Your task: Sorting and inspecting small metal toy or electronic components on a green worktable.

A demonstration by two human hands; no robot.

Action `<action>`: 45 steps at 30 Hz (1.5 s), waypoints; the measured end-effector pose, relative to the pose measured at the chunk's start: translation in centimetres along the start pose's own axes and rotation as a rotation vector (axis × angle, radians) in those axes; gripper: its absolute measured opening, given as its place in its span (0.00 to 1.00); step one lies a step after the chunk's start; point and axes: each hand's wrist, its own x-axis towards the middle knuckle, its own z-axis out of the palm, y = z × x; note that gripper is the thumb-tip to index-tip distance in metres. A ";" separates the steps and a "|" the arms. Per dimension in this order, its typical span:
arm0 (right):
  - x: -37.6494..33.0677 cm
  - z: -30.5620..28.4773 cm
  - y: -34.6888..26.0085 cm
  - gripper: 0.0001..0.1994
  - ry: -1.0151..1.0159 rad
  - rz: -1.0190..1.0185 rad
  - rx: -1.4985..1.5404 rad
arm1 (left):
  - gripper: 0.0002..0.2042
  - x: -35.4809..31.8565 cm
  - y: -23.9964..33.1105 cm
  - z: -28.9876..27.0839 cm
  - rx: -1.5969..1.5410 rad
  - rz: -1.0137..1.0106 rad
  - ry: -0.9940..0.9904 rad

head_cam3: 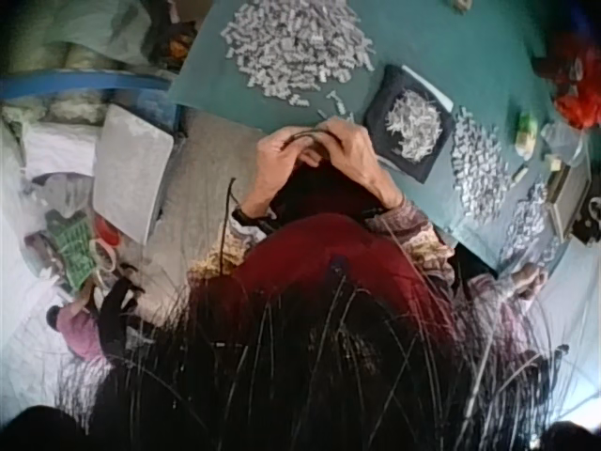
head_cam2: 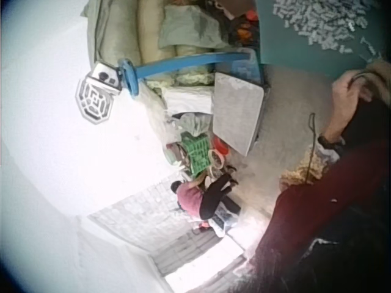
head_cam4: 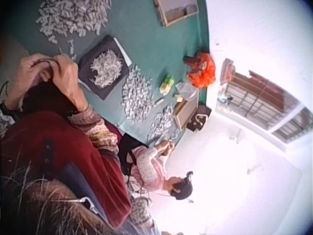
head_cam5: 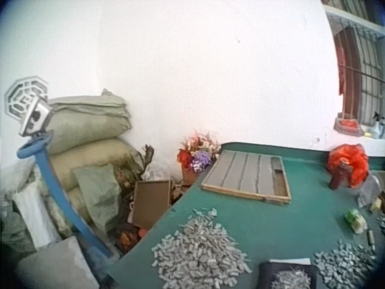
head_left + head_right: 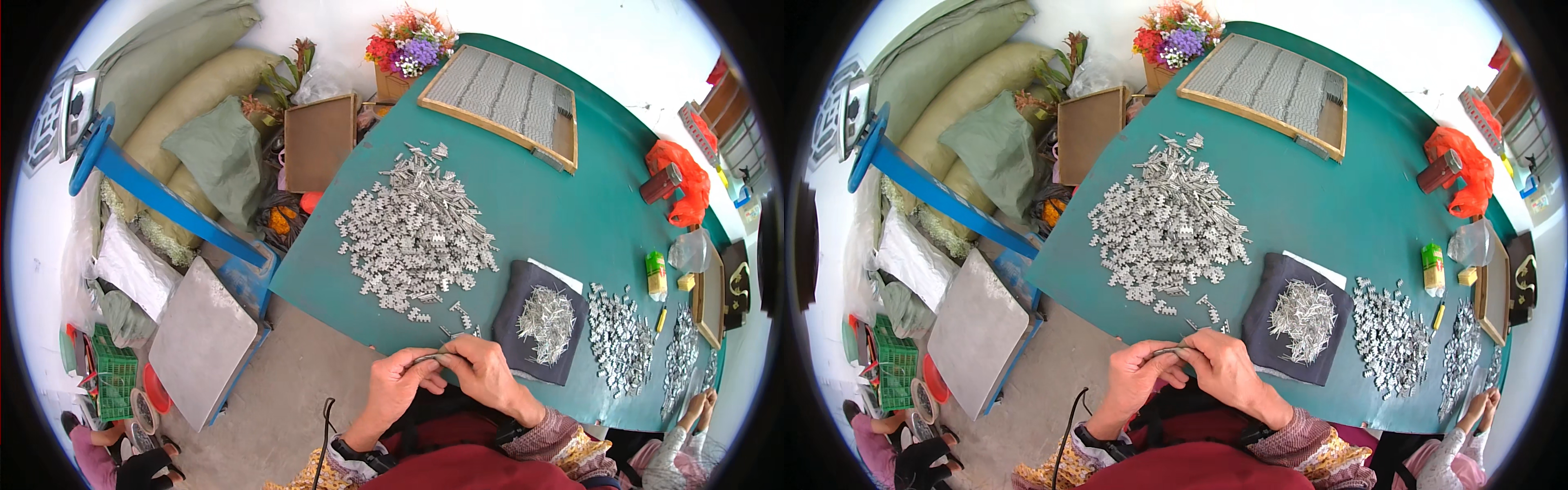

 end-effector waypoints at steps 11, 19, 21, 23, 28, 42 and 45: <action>4.8 2.9 1.7 0.04 0.026 -0.192 -0.533 | 0.08 -0.5 0.2 -2.2 -0.119 -0.053 0.162; 4.5 2.1 1.1 0.06 -0.019 -0.057 -0.289 | 0.09 0.0 -0.1 -2.7 -0.148 -0.060 0.163; 4.2 1.4 0.4 0.07 -0.018 0.006 -0.111 | 0.09 0.1 -0.3 -2.7 -0.173 -0.037 0.153; 3.8 0.7 -0.4 0.08 -0.041 0.160 0.064 | 0.09 0.2 -0.1 -2.6 -0.203 -0.040 0.152; 2.2 -0.2 -0.1 0.09 -0.034 -0.052 -0.025 | 0.08 0.6 1.2 -1.4 -0.302 -0.076 0.115; 0.0 -0.5 -0.5 0.05 -0.004 0.047 0.001 | 0.09 0.5 0.3 -0.3 -0.243 -0.039 0.108; -0.2 -0.5 -0.4 0.04 -0.014 0.086 0.017 | 0.09 0.2 0.4 0.3 -0.206 -0.030 0.098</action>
